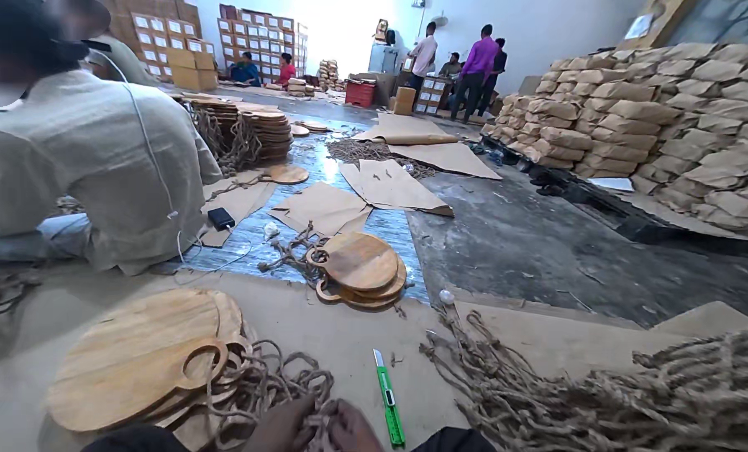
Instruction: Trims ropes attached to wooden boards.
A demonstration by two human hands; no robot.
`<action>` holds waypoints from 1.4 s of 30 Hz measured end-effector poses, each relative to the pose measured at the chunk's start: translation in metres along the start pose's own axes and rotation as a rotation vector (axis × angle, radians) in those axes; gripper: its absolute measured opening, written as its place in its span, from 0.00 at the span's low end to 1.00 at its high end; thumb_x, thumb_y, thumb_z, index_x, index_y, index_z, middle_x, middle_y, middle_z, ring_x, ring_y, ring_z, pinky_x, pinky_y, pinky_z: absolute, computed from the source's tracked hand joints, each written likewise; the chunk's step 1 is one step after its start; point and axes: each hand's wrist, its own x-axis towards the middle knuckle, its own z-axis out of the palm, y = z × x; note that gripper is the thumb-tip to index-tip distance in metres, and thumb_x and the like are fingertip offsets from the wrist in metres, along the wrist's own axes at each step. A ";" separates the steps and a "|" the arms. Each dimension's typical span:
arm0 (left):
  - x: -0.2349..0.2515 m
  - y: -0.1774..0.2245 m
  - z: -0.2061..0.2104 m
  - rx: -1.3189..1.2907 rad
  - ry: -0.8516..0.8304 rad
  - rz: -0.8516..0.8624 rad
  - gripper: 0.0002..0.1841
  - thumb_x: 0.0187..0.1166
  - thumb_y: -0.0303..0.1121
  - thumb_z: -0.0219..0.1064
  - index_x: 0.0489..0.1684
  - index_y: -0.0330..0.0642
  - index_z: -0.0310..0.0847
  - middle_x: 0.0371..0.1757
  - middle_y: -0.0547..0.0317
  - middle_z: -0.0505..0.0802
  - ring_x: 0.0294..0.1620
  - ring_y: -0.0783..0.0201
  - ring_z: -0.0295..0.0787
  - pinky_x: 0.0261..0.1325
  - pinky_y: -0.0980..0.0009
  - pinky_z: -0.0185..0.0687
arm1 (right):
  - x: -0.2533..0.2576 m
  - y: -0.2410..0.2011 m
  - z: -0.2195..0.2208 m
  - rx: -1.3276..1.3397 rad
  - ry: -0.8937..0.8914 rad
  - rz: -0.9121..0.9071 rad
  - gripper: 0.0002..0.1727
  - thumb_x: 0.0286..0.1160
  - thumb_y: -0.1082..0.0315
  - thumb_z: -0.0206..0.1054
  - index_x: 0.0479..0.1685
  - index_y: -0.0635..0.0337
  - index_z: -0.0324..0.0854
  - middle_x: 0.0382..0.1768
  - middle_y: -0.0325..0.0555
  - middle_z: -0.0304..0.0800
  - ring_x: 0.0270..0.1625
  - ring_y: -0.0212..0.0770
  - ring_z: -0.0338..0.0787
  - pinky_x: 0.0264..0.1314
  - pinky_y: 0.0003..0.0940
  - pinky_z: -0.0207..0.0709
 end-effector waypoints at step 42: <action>0.020 -0.018 -0.002 -0.771 0.318 0.043 0.14 0.88 0.30 0.60 0.66 0.38 0.83 0.43 0.61 0.91 0.36 0.74 0.83 0.42 0.75 0.78 | 0.018 0.023 0.004 0.498 0.073 0.170 0.16 0.90 0.66 0.48 0.65 0.64 0.75 0.32 0.39 0.80 0.25 0.31 0.79 0.27 0.24 0.76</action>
